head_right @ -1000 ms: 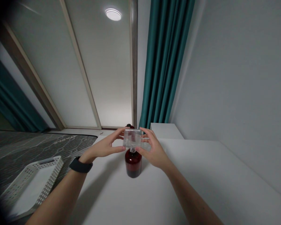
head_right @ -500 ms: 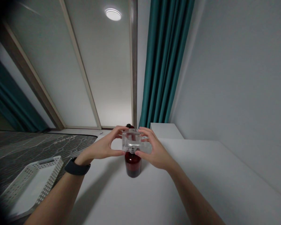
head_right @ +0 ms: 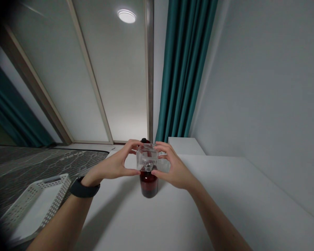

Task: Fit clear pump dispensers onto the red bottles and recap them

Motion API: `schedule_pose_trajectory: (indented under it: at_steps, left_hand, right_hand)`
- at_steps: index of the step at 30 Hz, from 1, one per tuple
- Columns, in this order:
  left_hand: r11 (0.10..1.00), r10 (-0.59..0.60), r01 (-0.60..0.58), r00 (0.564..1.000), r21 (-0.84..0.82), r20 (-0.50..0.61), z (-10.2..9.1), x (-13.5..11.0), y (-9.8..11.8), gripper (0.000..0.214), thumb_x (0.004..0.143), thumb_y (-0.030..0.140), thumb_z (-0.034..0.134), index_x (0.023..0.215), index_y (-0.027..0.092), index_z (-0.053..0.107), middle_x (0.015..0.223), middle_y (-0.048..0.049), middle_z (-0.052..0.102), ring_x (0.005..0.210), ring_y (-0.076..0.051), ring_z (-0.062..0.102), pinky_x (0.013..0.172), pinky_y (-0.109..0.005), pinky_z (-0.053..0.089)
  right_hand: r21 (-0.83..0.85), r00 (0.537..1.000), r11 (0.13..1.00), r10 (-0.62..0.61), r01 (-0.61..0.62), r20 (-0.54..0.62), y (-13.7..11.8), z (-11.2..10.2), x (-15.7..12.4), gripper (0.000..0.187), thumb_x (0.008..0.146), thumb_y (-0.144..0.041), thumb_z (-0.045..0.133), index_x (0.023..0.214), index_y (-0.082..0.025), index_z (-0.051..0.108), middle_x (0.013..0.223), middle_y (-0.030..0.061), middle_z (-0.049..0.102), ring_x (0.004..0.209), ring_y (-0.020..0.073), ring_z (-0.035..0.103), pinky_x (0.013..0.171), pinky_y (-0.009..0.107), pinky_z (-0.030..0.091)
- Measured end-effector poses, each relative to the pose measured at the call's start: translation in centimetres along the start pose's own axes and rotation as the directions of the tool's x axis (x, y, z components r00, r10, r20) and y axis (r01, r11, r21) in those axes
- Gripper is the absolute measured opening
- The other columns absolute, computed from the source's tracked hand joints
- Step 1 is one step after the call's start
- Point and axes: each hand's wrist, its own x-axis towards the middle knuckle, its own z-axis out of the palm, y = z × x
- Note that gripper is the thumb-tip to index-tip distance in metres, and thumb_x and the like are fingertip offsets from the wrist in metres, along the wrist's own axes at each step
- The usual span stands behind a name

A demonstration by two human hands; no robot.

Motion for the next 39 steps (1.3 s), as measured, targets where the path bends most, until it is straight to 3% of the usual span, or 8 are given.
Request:
schedule_pose_trajectory:
  at_steps: [28,33,39]
  left_hand:
    - [0.993,0.030,-0.028,0.999,0.111,-0.016,0.0,0.0,0.4,0.073,0.078,0.032,0.078,0.137,0.027,0.036,0.134,-0.0103,0.044,0.117,-0.029,0.053,0.101,-0.052,0.050]
    - [0.996,0.025,-0.024,1.000,0.083,-0.007,0.1,0.1,-0.6,0.071,0.085,0.035,0.072,0.144,0.029,0.033,0.138,-0.0110,0.043,0.120,-0.029,0.052,0.102,-0.051,0.049]
    - [1.000,0.000,0.000,1.000,-0.005,-0.007,0.6,0.0,-2.6,0.061,0.093,0.039,0.061,0.146,0.032,0.032,0.141,-0.0115,0.043,0.111,-0.026,0.058,0.099,-0.051,0.051]
  right_hand:
    - [-0.026,1.000,1.000,-0.011,0.011,-0.007,0.2,-0.1,-0.1,0.062,0.079,-0.017,0.074,0.131,-0.036,0.044,0.151,0.0063,0.032,0.141,0.0263,0.036,0.110,0.050,0.044]
    - [0.057,0.993,0.994,0.098,-0.095,-0.065,0.8,0.5,0.1,0.065,0.082,-0.024,0.072,0.138,-0.034,0.040,0.146,0.0081,0.039,0.129,0.0251,0.048,0.105,0.048,0.048]
    - [0.148,0.964,0.963,0.241,-0.224,-0.113,1.7,1.6,0.2,0.066,0.086,-0.036,0.067,0.144,-0.028,0.036,0.133,0.0115,0.051,0.120,0.0256,0.053,0.102,0.048,0.049]
